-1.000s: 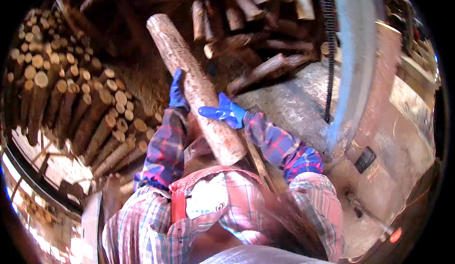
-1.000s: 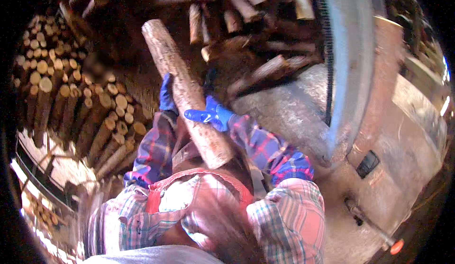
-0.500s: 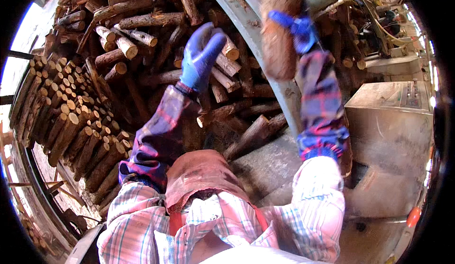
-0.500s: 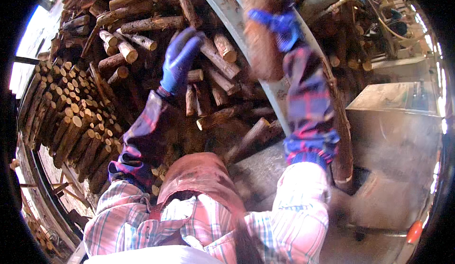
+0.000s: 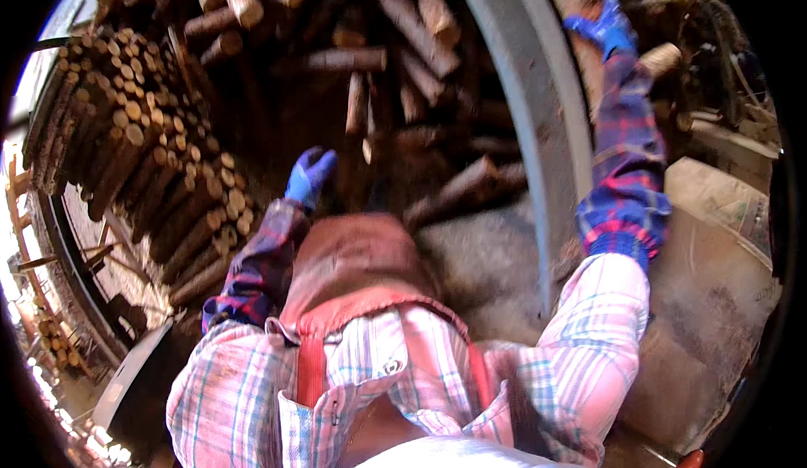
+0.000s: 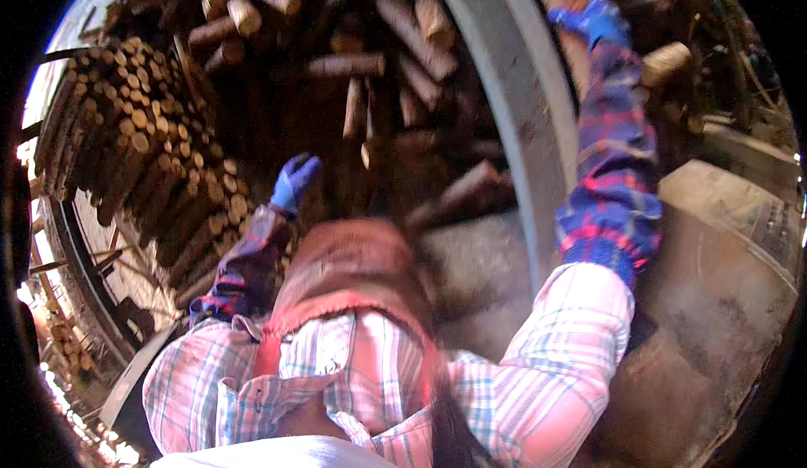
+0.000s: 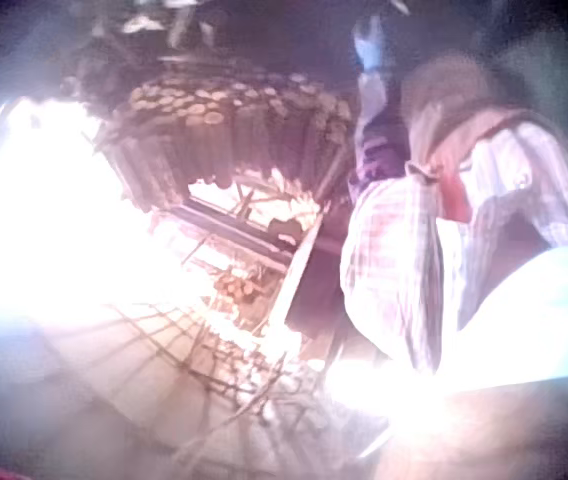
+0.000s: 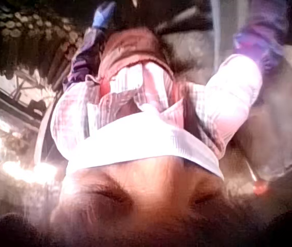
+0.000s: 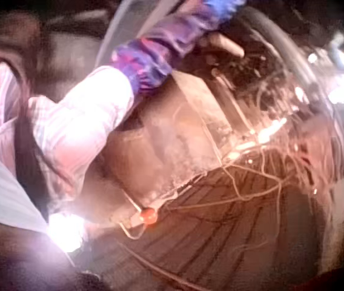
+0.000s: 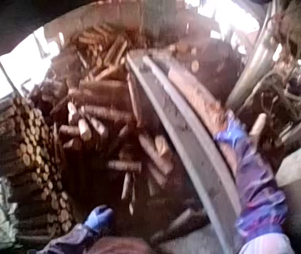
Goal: The person repeatedly picks up logs from a large pile and feeds them into a wood chipper. They handle the logs one at a time, positioning them to be pulled into the machine's intake.
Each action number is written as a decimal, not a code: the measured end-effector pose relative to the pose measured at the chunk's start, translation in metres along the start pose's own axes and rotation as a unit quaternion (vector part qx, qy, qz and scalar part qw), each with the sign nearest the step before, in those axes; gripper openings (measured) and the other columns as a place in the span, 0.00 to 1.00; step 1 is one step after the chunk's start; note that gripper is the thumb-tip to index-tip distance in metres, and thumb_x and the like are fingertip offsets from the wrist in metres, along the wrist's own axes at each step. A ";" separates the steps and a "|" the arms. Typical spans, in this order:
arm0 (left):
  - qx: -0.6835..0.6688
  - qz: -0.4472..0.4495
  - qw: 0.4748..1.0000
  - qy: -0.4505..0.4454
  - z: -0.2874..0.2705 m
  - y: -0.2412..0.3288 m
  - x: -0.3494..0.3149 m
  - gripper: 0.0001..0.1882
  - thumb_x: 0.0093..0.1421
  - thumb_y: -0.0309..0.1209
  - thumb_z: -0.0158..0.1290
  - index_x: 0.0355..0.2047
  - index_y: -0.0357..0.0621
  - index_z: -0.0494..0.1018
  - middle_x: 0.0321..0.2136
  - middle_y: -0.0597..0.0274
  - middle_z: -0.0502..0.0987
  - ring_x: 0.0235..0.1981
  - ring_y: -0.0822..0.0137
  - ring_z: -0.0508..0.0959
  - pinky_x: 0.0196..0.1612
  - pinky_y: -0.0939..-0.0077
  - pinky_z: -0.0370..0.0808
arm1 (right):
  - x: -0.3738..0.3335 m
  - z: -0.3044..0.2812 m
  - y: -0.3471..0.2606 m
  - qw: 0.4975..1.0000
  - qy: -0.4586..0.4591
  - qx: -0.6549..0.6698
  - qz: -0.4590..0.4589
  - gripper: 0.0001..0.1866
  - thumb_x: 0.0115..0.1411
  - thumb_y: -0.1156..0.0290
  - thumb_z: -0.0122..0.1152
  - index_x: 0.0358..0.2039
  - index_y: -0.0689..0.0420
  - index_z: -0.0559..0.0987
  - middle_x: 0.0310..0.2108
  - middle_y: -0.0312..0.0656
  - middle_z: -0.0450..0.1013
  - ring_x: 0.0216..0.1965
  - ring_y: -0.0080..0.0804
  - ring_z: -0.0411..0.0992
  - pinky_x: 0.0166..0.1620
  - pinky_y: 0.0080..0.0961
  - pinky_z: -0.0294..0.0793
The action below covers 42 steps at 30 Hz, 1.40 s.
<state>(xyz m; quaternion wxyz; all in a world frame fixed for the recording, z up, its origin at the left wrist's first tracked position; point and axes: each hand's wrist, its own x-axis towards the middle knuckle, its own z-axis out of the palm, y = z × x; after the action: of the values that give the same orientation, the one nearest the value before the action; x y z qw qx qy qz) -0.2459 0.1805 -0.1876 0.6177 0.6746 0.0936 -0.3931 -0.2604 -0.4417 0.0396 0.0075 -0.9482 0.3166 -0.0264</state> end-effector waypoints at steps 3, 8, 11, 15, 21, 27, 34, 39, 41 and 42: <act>-0.001 0.035 0.999 -0.034 -0.042 -0.015 -0.028 0.13 0.59 0.34 0.55 0.37 0.36 0.75 0.27 0.69 0.74 0.29 0.76 0.70 0.33 0.76 0.69 | -0.095 -0.018 -0.118 0.911 0.191 0.348 -0.108 0.33 0.52 0.52 0.58 0.55 0.56 0.66 0.49 0.50 0.68 0.45 0.42 0.69 0.47 0.32 0.72; 0.022 -0.108 0.993 0.048 -0.057 -0.070 -0.048 0.20 0.58 0.40 0.55 0.42 0.36 0.74 0.31 0.64 0.77 0.31 0.71 0.73 0.36 0.77 0.70 | -0.283 0.105 -0.254 0.877 0.028 0.450 -0.164 0.16 0.54 0.69 0.62 0.42 0.60 0.76 0.35 0.42 0.75 0.34 0.33 0.73 0.39 0.27 0.74; -0.030 -0.159 0.987 -0.005 -0.060 -0.102 -0.041 0.20 0.58 0.40 0.56 0.44 0.36 0.74 0.34 0.63 0.77 0.34 0.71 0.74 0.38 0.75 0.71 | -0.422 0.222 -0.289 0.841 -0.284 0.459 -0.037 0.15 0.52 0.60 0.62 0.34 0.57 0.77 0.31 0.50 0.74 0.33 0.48 0.73 0.38 0.36 0.74; 0.007 -0.254 0.965 0.067 -0.098 -0.155 -0.046 0.20 0.57 0.40 0.57 0.43 0.38 0.74 0.33 0.63 0.77 0.32 0.72 0.73 0.35 0.75 0.69 | -0.506 0.309 -0.254 0.831 -0.446 0.326 0.068 0.21 0.54 0.54 0.60 0.42 0.56 0.77 0.42 0.51 0.74 0.40 0.48 0.73 0.43 0.40 0.72; 0.085 -0.217 0.962 0.143 -0.167 -0.253 -0.033 0.10 0.60 0.36 0.54 0.34 0.43 0.76 0.25 0.71 0.75 0.23 0.77 0.70 0.26 0.80 0.67 | -0.446 0.540 -0.012 0.839 -0.419 0.237 0.255 0.21 0.59 0.55 0.56 0.48 0.54 0.75 0.45 0.53 0.74 0.45 0.50 0.72 0.48 0.42 0.71; 0.063 -0.299 0.923 0.234 -0.205 -0.323 -0.021 0.11 0.60 0.35 0.52 0.36 0.40 0.74 0.29 0.65 0.74 0.30 0.71 0.73 0.33 0.75 0.70 | -0.326 0.640 0.088 0.878 -0.334 0.029 0.340 0.64 0.33 0.25 0.61 0.60 0.64 0.61 0.59 0.56 0.60 0.60 0.51 0.59 0.62 0.38 0.58; 0.340 -0.121 0.925 0.122 -0.259 -0.409 -0.040 0.10 0.58 0.29 0.50 0.38 0.38 0.72 0.30 0.55 0.76 0.31 0.60 0.75 0.34 0.69 0.71 | -0.308 0.671 0.110 0.828 -0.415 0.194 0.325 0.47 0.42 0.43 0.68 0.55 0.65 0.65 0.52 0.50 0.65 0.52 0.38 0.63 0.55 0.31 0.63; 0.090 -0.224 0.947 0.212 -0.222 -0.361 -0.028 0.07 0.60 0.34 0.53 0.35 0.46 0.73 0.31 0.64 0.76 0.30 0.67 0.75 0.32 0.74 0.71 | -0.353 0.614 0.063 0.754 -0.502 0.312 0.287 0.39 0.40 0.56 0.76 0.50 0.60 0.69 0.44 0.43 0.71 0.42 0.31 0.69 0.49 0.29 0.72; 0.109 -0.180 0.965 0.156 -0.228 -0.363 -0.022 0.09 0.59 0.37 0.54 0.37 0.49 0.74 0.32 0.66 0.76 0.30 0.70 0.75 0.33 0.77 0.71 | -0.378 0.587 0.019 0.814 -0.521 0.172 0.190 0.45 0.35 0.52 0.77 0.51 0.61 0.67 0.45 0.44 0.69 0.43 0.33 0.68 0.50 0.29 0.71; 0.086 -0.182 0.967 0.156 -0.220 -0.351 -0.012 0.10 0.59 0.38 0.55 0.38 0.50 0.74 0.33 0.67 0.76 0.30 0.71 0.75 0.33 0.78 0.71 | -0.386 0.576 -0.010 0.836 -0.537 0.064 0.090 0.52 0.30 0.49 0.78 0.54 0.62 0.65 0.46 0.45 0.68 0.46 0.35 0.68 0.52 0.31 0.70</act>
<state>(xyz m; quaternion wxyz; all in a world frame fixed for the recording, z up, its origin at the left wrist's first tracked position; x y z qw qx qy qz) -0.3776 0.4616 -0.4627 0.4529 0.7498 0.2759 -0.3958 -0.5315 -0.2033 -0.5526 0.2395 -0.7780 0.3441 0.4678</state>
